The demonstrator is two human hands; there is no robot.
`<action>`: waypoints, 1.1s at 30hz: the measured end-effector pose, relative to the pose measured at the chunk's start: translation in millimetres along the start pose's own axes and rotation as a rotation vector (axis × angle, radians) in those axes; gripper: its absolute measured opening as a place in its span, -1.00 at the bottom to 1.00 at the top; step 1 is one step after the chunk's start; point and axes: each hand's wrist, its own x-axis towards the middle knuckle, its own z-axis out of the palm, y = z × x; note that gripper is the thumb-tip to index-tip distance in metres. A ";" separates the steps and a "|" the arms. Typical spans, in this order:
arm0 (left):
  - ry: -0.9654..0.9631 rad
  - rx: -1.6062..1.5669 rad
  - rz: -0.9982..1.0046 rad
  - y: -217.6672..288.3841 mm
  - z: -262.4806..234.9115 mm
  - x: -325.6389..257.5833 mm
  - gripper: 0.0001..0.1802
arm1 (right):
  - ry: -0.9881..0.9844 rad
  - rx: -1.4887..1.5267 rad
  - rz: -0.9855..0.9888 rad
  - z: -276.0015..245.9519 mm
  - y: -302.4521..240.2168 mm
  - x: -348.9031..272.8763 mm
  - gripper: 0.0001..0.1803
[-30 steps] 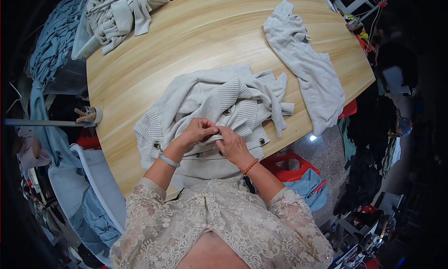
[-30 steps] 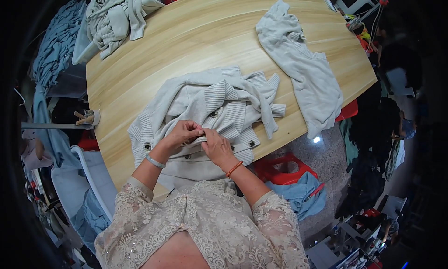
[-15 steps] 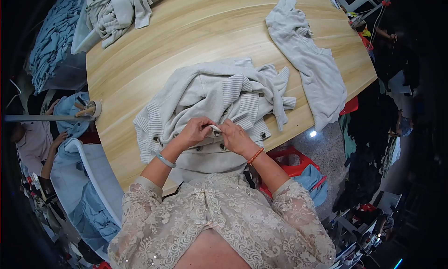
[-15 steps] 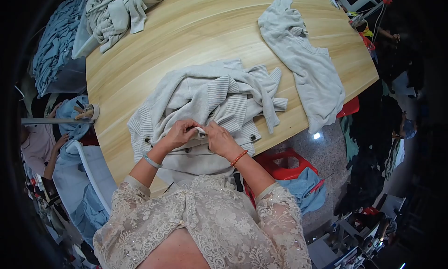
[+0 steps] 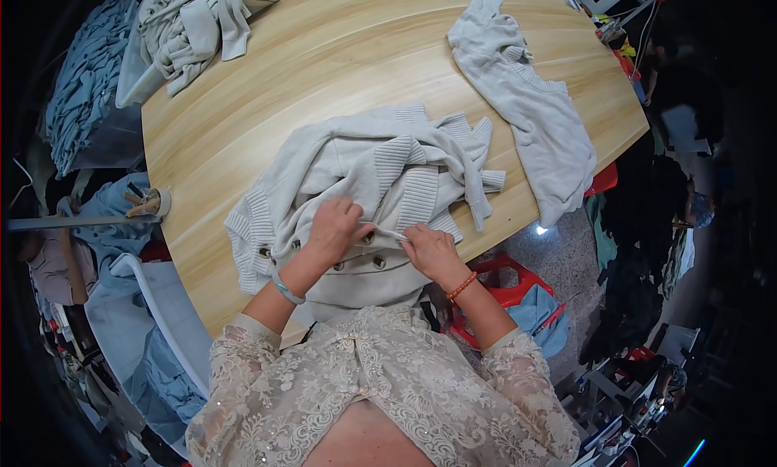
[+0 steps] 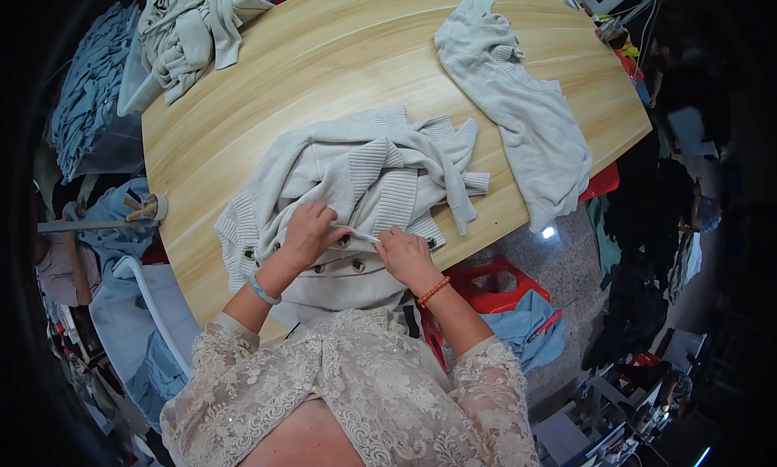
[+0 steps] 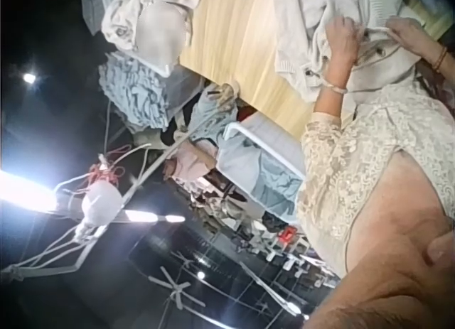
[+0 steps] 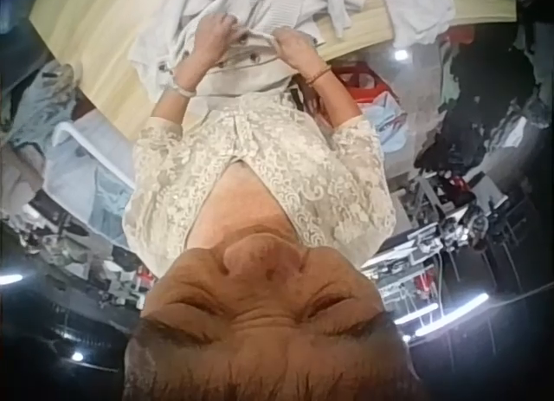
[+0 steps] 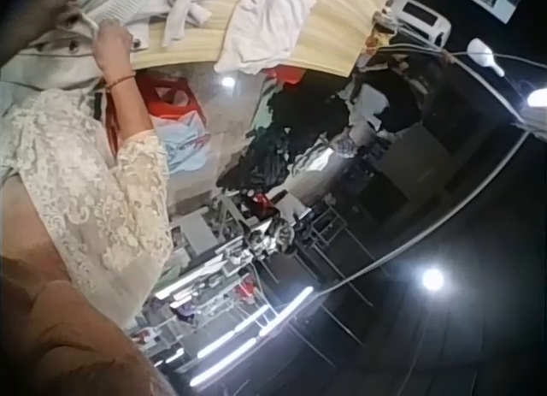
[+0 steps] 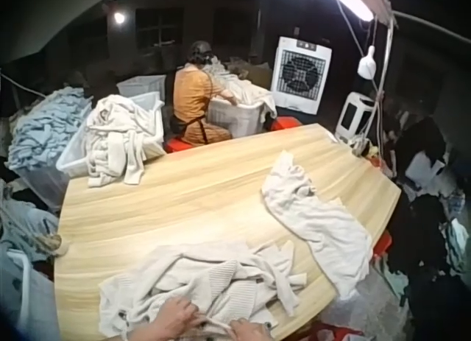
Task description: Trimming loose threads from a white knit sweater with scissors and inspecting it.
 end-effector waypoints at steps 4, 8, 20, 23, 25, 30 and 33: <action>-0.104 -0.265 0.146 21.0 23.6 24.1 -0.72 | 0.005 -0.070 -0.016 -1.7 -1.2 2.2 -0.85; -0.217 -0.013 -0.202 3.0 45.2 31.8 -0.66 | -0.037 -0.149 -0.026 -4.8 3.6 4.5 -0.87; -0.274 -1.075 -0.548 1.2 39.5 50.7 -0.87 | 0.164 -0.027 -0.148 -17.5 -5.3 24.5 -0.81; -0.208 -1.299 -0.597 6.9 58.9 41.1 -0.87 | 0.162 -0.039 -0.106 -26.4 -15.6 21.7 -0.78; -0.269 -1.367 -0.674 14.0 46.4 36.8 -0.87 | 0.149 0.008 -0.034 -23.9 -17.0 16.5 -0.70; -0.323 -1.282 -0.660 14.9 40.8 24.2 -0.83 | 0.158 0.014 -0.120 -17.6 -18.9 9.3 -0.51; -0.415 -1.338 -0.422 14.8 27.9 14.0 -0.63 | 0.093 -0.029 -0.067 -15.4 -10.0 7.4 -0.47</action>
